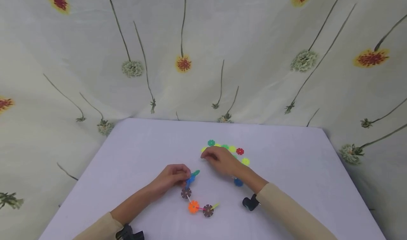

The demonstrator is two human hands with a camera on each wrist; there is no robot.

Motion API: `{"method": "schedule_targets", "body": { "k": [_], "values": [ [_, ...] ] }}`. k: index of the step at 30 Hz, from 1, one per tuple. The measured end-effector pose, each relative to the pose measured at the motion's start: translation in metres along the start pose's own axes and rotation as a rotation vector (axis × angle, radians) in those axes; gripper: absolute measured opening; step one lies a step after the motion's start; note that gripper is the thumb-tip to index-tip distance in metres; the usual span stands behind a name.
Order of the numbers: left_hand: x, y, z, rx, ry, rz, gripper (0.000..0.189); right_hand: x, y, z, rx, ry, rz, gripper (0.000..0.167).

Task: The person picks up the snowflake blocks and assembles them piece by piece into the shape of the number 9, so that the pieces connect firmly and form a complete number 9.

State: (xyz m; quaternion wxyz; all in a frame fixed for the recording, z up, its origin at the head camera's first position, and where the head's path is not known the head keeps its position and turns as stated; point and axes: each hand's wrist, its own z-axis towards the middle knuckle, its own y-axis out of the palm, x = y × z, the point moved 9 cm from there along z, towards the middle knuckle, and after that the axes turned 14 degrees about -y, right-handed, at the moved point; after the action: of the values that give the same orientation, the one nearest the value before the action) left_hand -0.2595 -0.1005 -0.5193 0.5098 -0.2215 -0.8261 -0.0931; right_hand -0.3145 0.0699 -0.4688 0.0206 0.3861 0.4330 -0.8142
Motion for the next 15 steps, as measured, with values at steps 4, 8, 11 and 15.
{"method": "schedule_targets", "body": {
  "k": [4,8,11,15],
  "values": [
    [0.001,0.001,0.000,-0.004,0.007,-0.006,0.020,0.011,0.000,0.012,-0.025,0.008,-0.142,0.021],
    [0.003,0.003,0.001,-0.016,0.013,-0.003,0.020,0.021,0.000,0.022,-0.059,0.046,-0.272,0.025],
    [0.004,0.004,0.000,-0.023,0.020,-0.005,0.021,0.026,-0.001,0.027,-0.091,0.084,-0.335,0.027],
    [0.004,0.004,0.000,-0.021,0.012,-0.014,0.020,0.035,-0.002,0.032,-0.130,0.138,-0.384,0.032]
  ]
}}
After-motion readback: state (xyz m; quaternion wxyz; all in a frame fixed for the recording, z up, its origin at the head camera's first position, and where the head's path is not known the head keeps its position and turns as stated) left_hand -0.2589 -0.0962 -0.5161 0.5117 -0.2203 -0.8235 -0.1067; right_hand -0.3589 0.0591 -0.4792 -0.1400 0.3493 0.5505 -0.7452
